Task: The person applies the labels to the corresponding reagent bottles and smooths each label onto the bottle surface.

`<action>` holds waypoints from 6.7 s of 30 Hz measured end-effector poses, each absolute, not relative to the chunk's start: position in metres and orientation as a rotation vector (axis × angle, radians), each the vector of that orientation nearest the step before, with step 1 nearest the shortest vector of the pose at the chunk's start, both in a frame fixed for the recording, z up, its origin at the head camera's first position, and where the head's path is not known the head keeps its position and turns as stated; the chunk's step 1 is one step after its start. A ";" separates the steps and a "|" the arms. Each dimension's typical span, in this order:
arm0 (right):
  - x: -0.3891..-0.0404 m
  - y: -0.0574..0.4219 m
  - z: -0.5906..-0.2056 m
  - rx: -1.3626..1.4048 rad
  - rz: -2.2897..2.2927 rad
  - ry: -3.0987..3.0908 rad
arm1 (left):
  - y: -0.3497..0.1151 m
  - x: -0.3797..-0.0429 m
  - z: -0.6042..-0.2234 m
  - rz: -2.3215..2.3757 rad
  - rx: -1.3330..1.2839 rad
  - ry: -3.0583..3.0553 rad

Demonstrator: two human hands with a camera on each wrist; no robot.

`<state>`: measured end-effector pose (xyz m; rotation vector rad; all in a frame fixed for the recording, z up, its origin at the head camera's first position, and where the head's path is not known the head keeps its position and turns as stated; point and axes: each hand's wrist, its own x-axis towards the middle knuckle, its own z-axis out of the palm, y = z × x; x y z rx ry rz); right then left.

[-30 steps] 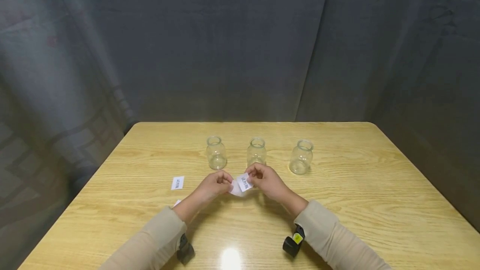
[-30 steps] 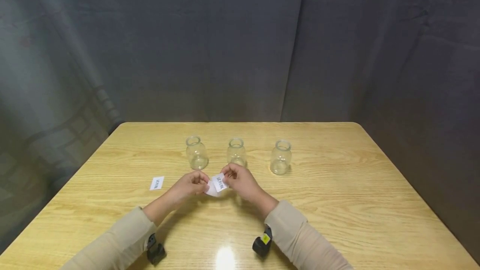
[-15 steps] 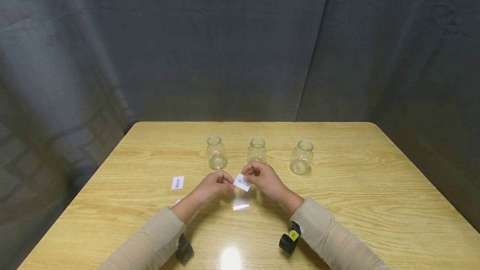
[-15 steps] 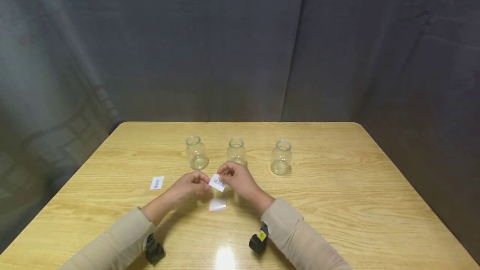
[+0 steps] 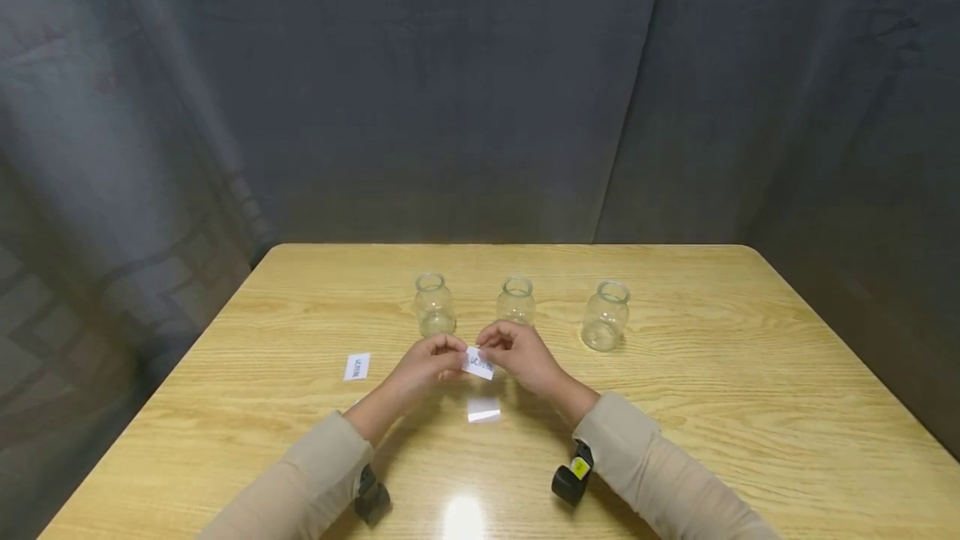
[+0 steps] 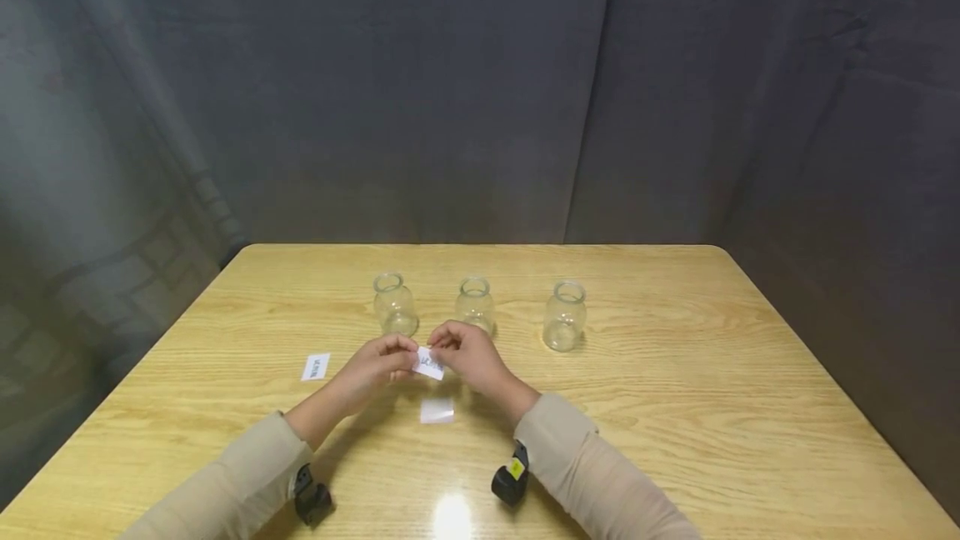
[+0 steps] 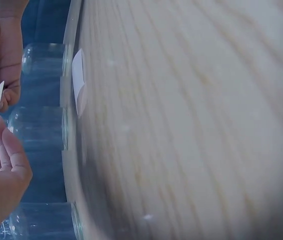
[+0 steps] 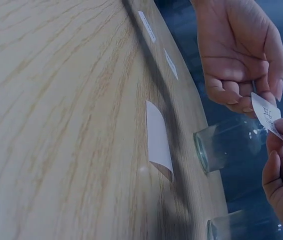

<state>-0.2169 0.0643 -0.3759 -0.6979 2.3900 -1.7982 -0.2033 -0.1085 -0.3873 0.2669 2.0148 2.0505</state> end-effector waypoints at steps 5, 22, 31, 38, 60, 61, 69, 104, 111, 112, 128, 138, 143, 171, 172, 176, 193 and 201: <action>-0.218 0.062 -0.376 -0.721 -1.814 2.362 | -0.108 -0.204 -0.386 2.028 0.224 2.082; -0.223 0.056 -0.382 -0.515 -1.897 2.269 | -0.112 -0.205 -0.382 2.081 0.083 2.196; -0.229 0.042 -0.392 -0.348 -2.034 2.206 | -0.117 -0.209 -0.386 2.126 0.010 2.232; -0.232 0.033 -0.396 -0.359 -2.039 2.241 | -0.124 -0.215 -0.392 2.067 -0.060 2.297; -0.259 0.006 -0.396 -0.322 -1.924 2.443 | -0.138 -0.234 -0.390 1.955 -0.209 2.468; -0.259 0.006 -0.397 -0.318 -1.925 2.441 | -0.138 -0.235 -0.390 1.941 -0.210 2.486; -0.266 0.004 -0.398 -0.299 -1.886 2.466 | -0.135 -0.239 -0.390 1.846 -0.254 2.592; -0.270 -0.003 -0.400 -0.315 -1.776 2.632 | -0.136 -0.242 -0.390 1.768 -0.252 2.672; -0.267 -0.004 -0.397 -0.339 -1.735 2.696 | -0.136 -0.242 -0.390 1.767 -0.266 2.680; -0.267 -0.004 -0.397 -0.335 -1.730 2.703 | -0.136 -0.243 -0.390 1.766 -0.268 2.683; -0.270 -0.002 -0.397 -0.405 -1.575 2.841 | -0.141 -0.246 -0.389 1.758 -0.281 2.694; -0.274 0.000 -0.401 -0.445 -1.597 2.790 | -0.150 -0.252 -0.383 1.707 -0.147 2.668; -0.276 0.000 -0.402 -0.438 -1.658 2.714 | -0.156 -0.256 -0.384 1.594 -0.050 2.729; -0.276 0.002 -0.404 -0.391 -1.690 2.702 | -0.160 -0.260 -0.387 1.660 0.037 2.676; -0.275 0.002 -0.404 -0.402 -1.686 2.709 | -0.160 -0.260 -0.387 1.660 0.035 2.678; -0.275 0.001 -0.404 -0.420 -1.667 2.735 | -0.161 -0.260 -0.386 1.645 0.041 2.682; -0.257 0.004 -0.398 -0.378 -1.720 2.641 | -0.177 -0.242 -0.379 1.630 -0.009 2.636; -0.245 0.001 -0.395 -0.400 -1.725 2.575 | -0.188 -0.231 -0.375 1.631 -0.032 2.623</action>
